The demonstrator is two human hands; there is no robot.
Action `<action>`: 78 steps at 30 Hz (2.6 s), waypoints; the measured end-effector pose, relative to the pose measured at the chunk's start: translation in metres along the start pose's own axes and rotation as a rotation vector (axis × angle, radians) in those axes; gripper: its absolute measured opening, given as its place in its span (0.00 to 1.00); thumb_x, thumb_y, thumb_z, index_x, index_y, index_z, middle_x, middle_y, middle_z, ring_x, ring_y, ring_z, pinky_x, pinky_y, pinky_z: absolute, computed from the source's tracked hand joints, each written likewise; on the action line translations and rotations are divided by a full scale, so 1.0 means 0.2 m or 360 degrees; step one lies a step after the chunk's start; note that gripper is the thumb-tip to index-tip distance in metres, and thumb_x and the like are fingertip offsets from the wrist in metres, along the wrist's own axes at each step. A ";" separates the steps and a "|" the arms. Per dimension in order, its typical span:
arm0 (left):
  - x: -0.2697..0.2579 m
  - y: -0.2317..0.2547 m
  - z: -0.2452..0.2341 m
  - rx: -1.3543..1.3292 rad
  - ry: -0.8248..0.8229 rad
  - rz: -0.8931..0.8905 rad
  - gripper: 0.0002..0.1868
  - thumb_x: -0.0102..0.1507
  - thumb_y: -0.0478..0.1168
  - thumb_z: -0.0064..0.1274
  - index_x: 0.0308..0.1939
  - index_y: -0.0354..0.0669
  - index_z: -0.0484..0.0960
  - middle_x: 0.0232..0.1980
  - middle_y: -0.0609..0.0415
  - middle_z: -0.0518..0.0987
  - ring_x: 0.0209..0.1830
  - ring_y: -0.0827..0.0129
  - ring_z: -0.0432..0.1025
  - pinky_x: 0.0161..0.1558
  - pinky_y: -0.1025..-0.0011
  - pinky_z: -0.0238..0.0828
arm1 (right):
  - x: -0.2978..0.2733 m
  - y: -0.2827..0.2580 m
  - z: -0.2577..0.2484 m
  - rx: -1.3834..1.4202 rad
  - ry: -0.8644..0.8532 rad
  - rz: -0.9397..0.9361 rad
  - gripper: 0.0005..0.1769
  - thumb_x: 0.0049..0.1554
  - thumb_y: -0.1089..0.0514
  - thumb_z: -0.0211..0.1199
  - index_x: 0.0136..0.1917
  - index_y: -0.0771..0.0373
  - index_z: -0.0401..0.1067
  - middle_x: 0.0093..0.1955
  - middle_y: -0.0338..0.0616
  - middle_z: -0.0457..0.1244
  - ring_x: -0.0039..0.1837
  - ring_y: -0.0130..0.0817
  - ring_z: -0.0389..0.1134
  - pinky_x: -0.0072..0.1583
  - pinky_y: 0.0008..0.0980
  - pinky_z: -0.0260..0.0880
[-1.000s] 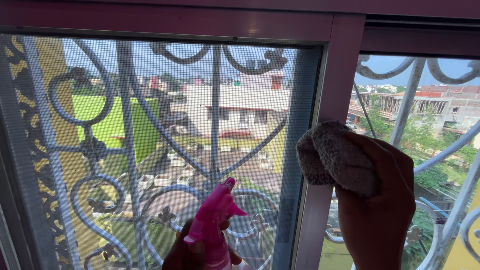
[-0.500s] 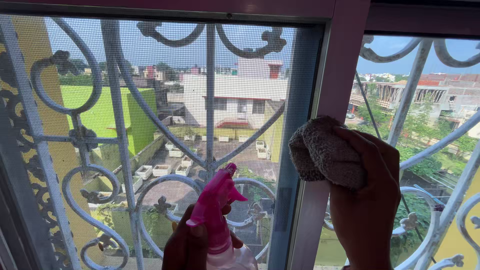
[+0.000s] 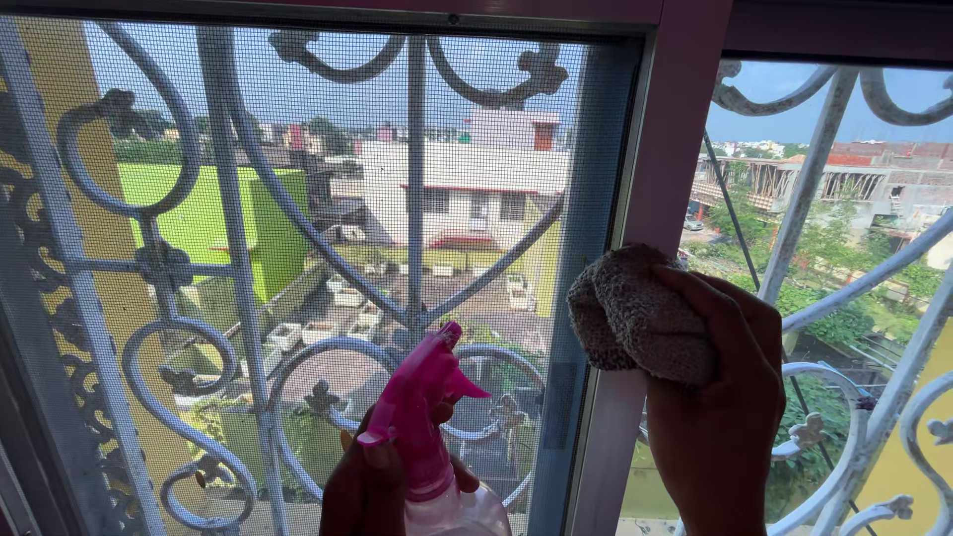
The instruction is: The person cleans a window frame by spraying liquid from a bottle and wiping the surface with a cloth.
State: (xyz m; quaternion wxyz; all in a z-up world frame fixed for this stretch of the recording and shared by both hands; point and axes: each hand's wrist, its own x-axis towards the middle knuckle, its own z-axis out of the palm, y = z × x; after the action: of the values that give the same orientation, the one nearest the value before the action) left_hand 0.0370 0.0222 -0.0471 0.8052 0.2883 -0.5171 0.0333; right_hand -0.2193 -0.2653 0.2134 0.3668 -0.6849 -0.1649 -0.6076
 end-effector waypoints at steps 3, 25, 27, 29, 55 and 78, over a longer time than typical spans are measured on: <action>0.06 0.05 0.17 0.0262 -0.0110 0.0123 0.65 0.59 0.76 0.53 0.79 0.26 0.50 0.77 0.32 0.60 0.51 0.66 0.70 0.51 0.62 0.70 | 0.00 0.00 0.00 -0.0015 -0.0011 0.0018 0.28 0.51 0.72 0.65 0.64 0.58 0.74 0.64 0.46 0.64 0.69 0.42 0.67 0.71 0.37 0.67; 0.14 0.13 0.45 0.0536 -0.0115 0.0297 0.61 0.61 0.79 0.41 0.77 0.28 0.52 0.76 0.32 0.60 0.37 0.77 0.73 0.39 0.71 0.74 | -0.06 0.03 -0.01 -0.0009 -0.0059 0.0101 0.28 0.51 0.72 0.64 0.64 0.58 0.74 0.65 0.46 0.63 0.70 0.42 0.66 0.70 0.39 0.67; 0.14 0.13 0.46 0.0528 -0.0106 0.0289 0.60 0.62 0.78 0.41 0.77 0.29 0.53 0.75 0.33 0.61 0.37 0.77 0.73 0.39 0.71 0.75 | -0.07 0.03 -0.02 -0.0025 -0.0071 0.0095 0.29 0.50 0.72 0.65 0.64 0.58 0.74 0.64 0.47 0.64 0.70 0.43 0.66 0.70 0.39 0.67; 0.14 0.13 0.48 0.0526 -0.0097 0.0292 0.59 0.62 0.78 0.40 0.76 0.29 0.54 0.74 0.33 0.62 0.37 0.76 0.73 0.40 0.71 0.75 | -0.08 0.02 -0.03 -0.0034 -0.0078 0.0093 0.28 0.50 0.71 0.66 0.64 0.58 0.74 0.64 0.47 0.64 0.69 0.43 0.67 0.69 0.39 0.67; 0.16 0.24 0.78 0.0741 0.0173 0.0197 0.44 0.67 0.69 0.35 0.69 0.32 0.65 0.60 0.39 0.73 0.37 0.73 0.77 0.41 0.68 0.77 | 0.02 0.06 0.02 0.0043 0.0024 -0.0177 0.17 0.62 0.67 0.67 0.64 0.61 0.75 0.63 0.46 0.64 0.69 0.41 0.66 0.73 0.37 0.67; 0.28 0.53 1.62 0.1414 0.0785 -0.0219 0.34 0.71 0.61 0.31 0.63 0.35 0.74 0.48 0.45 0.82 0.37 0.69 0.80 0.42 0.66 0.79 | -0.14 0.07 -0.01 0.0054 -0.0035 -0.0120 0.20 0.59 0.69 0.70 0.64 0.60 0.75 0.64 0.45 0.63 0.69 0.40 0.66 0.73 0.36 0.66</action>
State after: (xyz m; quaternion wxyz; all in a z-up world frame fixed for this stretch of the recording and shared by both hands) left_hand -0.2385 -0.0654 0.1436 0.7034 0.6196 -0.2276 0.2637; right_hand -0.2182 -0.2700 0.1822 0.3532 -0.6786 -0.2050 -0.6106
